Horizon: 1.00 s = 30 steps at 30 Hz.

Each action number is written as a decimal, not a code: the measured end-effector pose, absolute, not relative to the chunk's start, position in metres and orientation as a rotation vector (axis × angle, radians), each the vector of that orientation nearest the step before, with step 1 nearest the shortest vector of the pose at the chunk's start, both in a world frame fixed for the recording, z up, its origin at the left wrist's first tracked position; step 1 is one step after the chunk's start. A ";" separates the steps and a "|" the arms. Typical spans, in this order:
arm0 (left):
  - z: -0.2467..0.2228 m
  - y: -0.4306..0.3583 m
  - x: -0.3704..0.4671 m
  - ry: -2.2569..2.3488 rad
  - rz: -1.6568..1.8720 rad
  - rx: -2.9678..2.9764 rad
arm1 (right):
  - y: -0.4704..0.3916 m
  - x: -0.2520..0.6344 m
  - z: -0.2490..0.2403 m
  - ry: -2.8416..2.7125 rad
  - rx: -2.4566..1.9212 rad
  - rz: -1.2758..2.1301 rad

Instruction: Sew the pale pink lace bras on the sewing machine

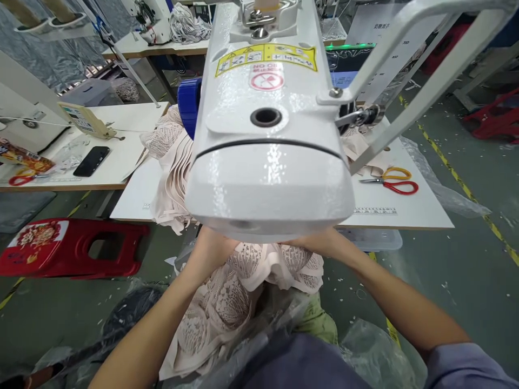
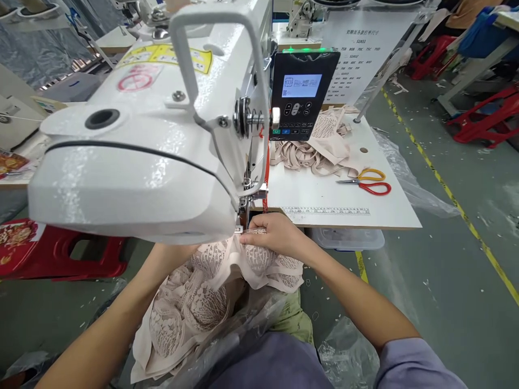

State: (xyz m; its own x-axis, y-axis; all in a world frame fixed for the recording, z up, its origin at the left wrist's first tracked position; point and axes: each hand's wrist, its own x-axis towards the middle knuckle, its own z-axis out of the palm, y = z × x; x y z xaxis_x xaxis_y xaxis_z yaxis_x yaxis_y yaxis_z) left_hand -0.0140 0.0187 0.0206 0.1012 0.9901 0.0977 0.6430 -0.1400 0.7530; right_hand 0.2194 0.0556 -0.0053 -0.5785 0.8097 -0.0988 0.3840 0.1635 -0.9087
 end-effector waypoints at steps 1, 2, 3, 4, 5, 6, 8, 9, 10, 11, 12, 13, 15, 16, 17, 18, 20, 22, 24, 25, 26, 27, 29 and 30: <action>0.020 0.019 -0.014 1.602 0.847 1.855 | 0.057 0.219 -0.005 -2.047 -1.127 1.406; 0.018 0.020 -0.015 1.620 0.849 1.862 | 0.058 0.219 -0.006 -2.060 -1.125 1.419; 0.017 0.019 -0.016 1.643 0.845 1.868 | 0.059 0.219 -0.006 -2.072 -1.127 1.432; 0.015 0.019 -0.017 1.665 0.835 1.874 | 0.061 0.218 -0.007 -2.083 -1.130 1.444; 0.014 0.018 -0.018 1.683 0.823 1.878 | 0.062 0.218 -0.007 -2.089 -1.134 1.449; 0.013 0.017 -0.019 1.699 0.815 1.878 | 0.062 0.218 -0.007 -2.091 -1.136 1.450; 0.011 0.015 -0.021 1.714 0.809 1.870 | 0.063 0.217 -0.006 -2.093 -1.138 1.447; 0.010 0.014 -0.022 1.718 0.809 1.868 | 0.063 0.217 -0.004 -2.090 -1.137 1.444; 0.010 0.014 -0.023 1.722 0.813 1.867 | 0.063 0.218 -0.003 -2.083 -1.139 1.437; 0.009 0.014 -0.024 1.722 0.818 1.870 | 0.062 0.219 -0.003 -2.071 -1.146 1.431; 0.008 0.014 -0.026 1.721 0.817 1.877 | 0.061 0.220 -0.004 -2.052 -1.163 1.425; 0.007 0.015 -0.027 1.719 0.812 1.884 | 0.060 0.222 -0.008 -2.023 -1.188 1.421; 0.004 0.015 -0.030 1.719 0.795 1.891 | 0.056 0.226 -0.023 -1.907 -1.248 1.431; 0.003 0.016 -0.031 1.718 0.783 1.888 | 0.052 0.228 -0.035 -1.819 -1.258 1.465; 0.002 0.015 -0.032 1.718 0.773 1.883 | 0.048 0.229 -0.049 -1.705 -1.244 1.525; 0.001 0.015 -0.032 1.719 0.766 1.876 | 0.044 0.229 -0.064 -1.572 -1.207 1.613; -0.001 0.014 -0.031 1.726 0.749 1.875 | 0.033 0.229 -0.093 -1.283 -1.077 1.893; -0.002 0.013 -0.029 1.736 0.724 1.889 | 0.022 0.229 -0.116 -1.033 -0.937 2.201; -0.003 0.013 -0.027 1.751 0.695 1.910 | 0.014 0.230 -0.129 -0.902 -0.850 2.385; -0.003 0.013 -0.026 1.757 0.683 1.920 | 0.011 0.231 -0.132 -0.865 -0.842 2.412; -0.003 0.013 -0.025 1.760 0.676 1.928 | 0.009 0.232 -0.134 -0.829 -0.853 2.405; -0.003 0.014 -0.024 1.762 0.670 1.936 | 0.008 0.234 -0.134 -0.787 -0.879 2.374; -0.003 0.014 -0.022 1.767 0.673 1.941 | 0.008 0.237 -0.133 -0.689 -0.931 2.295; -0.002 0.014 -0.021 1.773 0.677 1.940 | 0.009 0.239 -0.131 -0.650 -0.947 2.248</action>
State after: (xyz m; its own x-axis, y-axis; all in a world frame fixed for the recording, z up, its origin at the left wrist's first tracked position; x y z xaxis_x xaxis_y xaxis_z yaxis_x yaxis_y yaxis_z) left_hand -0.0207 0.0138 -0.0019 0.0660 0.9954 0.0699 0.7887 -0.0950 0.6074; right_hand 0.2392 0.0090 -0.1314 -0.5600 0.6904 -0.4579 -0.3398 -0.6955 -0.6331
